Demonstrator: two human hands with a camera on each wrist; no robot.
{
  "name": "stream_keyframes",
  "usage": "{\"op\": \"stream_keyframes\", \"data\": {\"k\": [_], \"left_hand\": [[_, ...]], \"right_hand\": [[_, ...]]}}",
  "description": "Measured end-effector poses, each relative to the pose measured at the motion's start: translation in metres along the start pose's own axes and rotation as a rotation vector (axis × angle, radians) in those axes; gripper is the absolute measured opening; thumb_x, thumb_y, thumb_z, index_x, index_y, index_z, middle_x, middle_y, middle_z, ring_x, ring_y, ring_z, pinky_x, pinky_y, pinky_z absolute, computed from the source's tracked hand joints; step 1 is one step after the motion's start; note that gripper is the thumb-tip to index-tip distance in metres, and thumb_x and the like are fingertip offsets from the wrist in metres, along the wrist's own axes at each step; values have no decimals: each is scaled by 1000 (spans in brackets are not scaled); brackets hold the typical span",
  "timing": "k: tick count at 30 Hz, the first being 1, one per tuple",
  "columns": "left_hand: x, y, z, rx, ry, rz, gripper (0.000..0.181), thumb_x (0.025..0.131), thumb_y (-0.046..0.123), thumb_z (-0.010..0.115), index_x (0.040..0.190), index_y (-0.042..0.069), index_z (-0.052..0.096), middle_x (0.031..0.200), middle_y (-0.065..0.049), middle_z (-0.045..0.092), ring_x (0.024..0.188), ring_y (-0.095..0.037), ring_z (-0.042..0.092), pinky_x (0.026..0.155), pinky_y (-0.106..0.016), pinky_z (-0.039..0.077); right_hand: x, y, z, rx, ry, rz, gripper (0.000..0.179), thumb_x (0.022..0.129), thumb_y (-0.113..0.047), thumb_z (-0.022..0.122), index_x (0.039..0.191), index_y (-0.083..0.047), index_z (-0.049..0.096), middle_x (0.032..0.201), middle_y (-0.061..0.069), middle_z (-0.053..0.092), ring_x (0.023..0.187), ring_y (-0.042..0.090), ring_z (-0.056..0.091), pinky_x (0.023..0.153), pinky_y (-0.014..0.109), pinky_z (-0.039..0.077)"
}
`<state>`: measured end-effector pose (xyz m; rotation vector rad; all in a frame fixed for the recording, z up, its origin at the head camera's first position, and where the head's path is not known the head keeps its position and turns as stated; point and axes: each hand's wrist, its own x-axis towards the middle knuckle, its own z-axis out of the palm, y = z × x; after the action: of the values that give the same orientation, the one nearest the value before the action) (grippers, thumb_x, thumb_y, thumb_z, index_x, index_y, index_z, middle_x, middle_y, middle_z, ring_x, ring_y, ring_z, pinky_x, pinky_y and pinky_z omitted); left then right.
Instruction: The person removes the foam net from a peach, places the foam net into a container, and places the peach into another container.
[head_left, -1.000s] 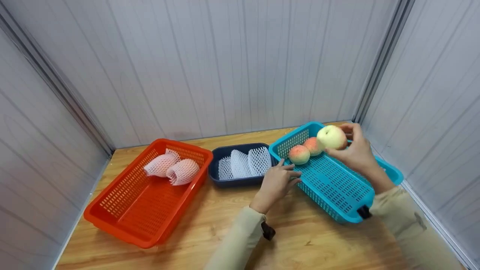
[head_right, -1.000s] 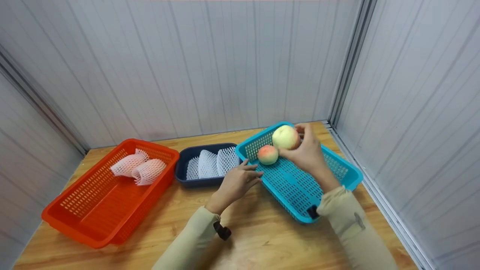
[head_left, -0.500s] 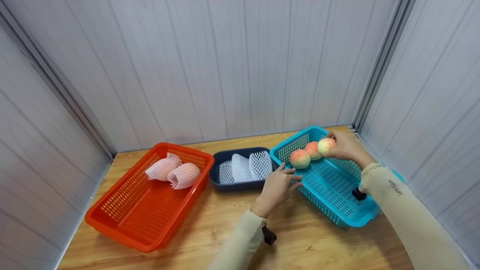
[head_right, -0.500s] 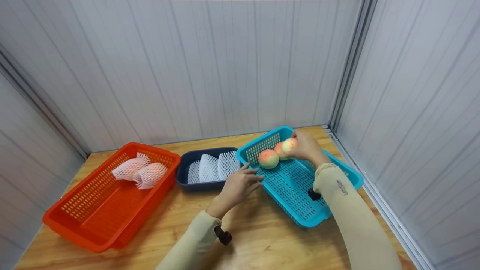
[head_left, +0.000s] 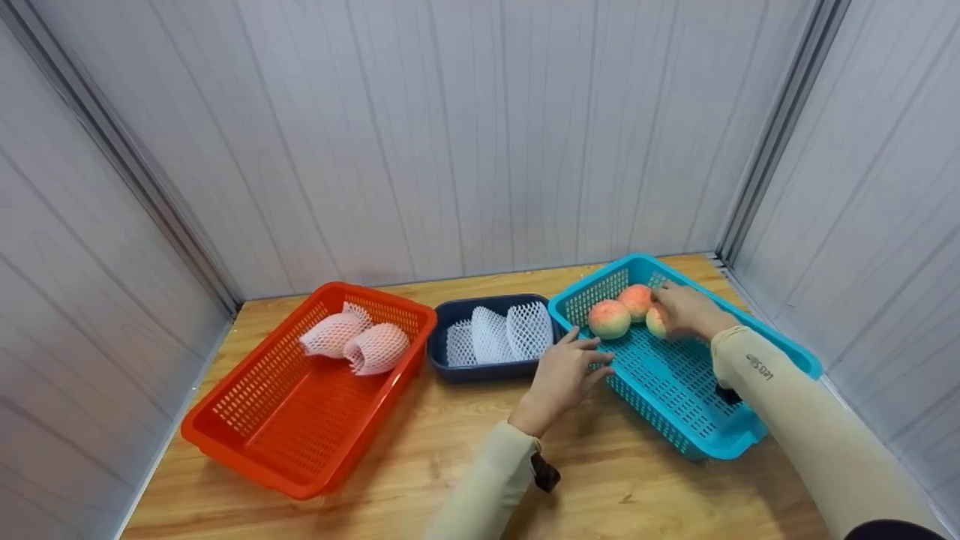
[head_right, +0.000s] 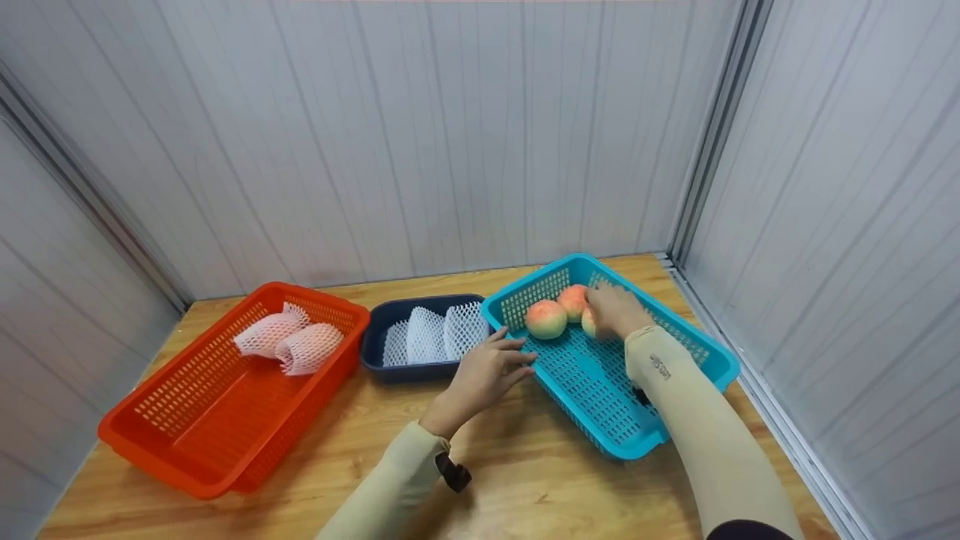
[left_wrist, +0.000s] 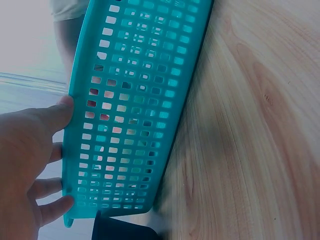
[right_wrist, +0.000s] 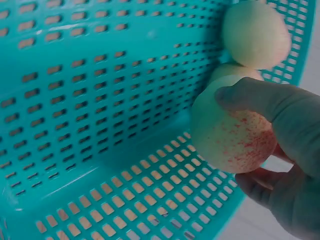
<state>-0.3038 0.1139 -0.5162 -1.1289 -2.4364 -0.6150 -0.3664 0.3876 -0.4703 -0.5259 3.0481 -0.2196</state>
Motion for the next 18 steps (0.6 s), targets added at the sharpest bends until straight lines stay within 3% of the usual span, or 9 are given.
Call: {"op": "stream_keyframes", "data": {"k": [4,11,18], "left_hand": [[1,0,1,-11,-1,-6,27,92,37,65,112,21,75,111,6,70,119,-8,55,112,-34,26],[1,0,0,-17,-12,-7,27,92,38,65,112,22,74,111,5,70,120,-8,55,112,-35,25],[-1,0,1,-18,-15,-27,29,91,39,65,113,22,74,111,6,69,120,-9,54,112,-34,24]], "right_hand": [[0,6,5,25,4,-10,63,79,-6,74,133,8,46,129,32,49,117,50,46,95,62,38],[-3,15,14,17,23,-76,48,77,-1,73,121,4,54,113,24,57,105,43,53,86,58,43],[-1,16,21,-1,15,-83,49,76,-1,74,120,0,53,116,25,56,108,46,52,89,60,41]]}}
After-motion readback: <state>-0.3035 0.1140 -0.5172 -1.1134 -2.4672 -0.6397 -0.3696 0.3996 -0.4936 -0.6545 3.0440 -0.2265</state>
